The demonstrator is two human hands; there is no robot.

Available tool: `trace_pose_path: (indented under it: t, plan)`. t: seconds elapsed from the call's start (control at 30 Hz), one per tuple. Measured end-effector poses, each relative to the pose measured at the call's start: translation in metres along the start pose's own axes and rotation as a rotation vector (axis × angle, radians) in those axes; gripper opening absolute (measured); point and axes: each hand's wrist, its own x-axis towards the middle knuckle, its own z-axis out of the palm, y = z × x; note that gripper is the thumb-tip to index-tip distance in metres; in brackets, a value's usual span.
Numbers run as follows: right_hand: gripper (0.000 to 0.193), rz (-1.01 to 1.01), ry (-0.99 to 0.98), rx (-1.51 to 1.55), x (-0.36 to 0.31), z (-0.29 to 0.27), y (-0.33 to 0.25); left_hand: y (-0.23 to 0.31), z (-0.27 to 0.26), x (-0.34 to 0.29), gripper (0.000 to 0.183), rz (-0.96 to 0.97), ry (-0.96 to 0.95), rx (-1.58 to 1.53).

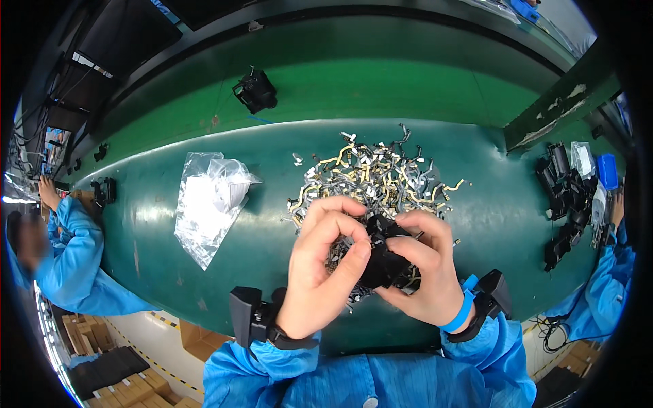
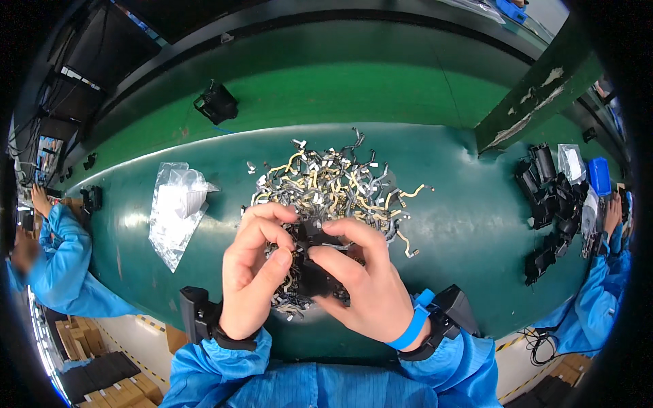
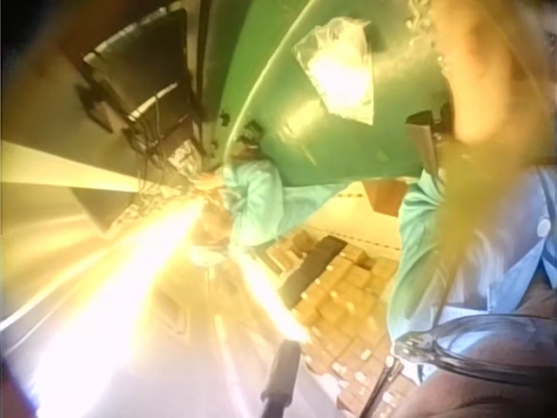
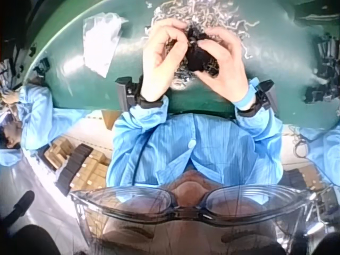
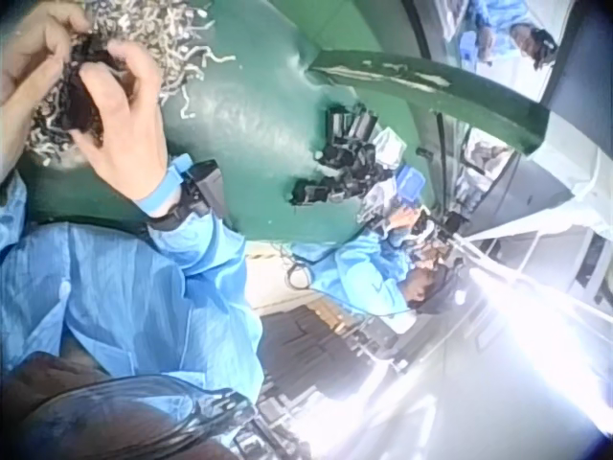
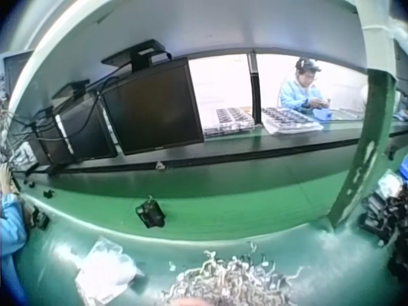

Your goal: The person is manually assembling wires and connectors into a black plastic housing on an assembly line.

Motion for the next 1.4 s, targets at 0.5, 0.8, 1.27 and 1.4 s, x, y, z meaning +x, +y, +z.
trace_pose_path:
  t: [0.5,0.8,1.27,1.4]
  plan:
    - [0.068,0.003,0.054,-0.056,0.0,-0.005,-0.002,0.016,0.005,0.001,0.028,0.256,0.232,0.52]
    - [0.069,-0.004,0.041,-0.07,0.0,-0.003,-0.003,0.003,0.005,-0.003,0.016,0.135,0.149,0.164]
    - [0.079,-0.001,0.026,-0.08,-0.002,-0.002,0.0,0.005,0.003,-0.003,0.011,-0.043,0.071,0.008]
    - [0.077,-0.023,0.008,-0.109,0.002,-0.004,-0.001,0.002,-0.001,-0.003,0.01,-0.125,0.025,-0.112]
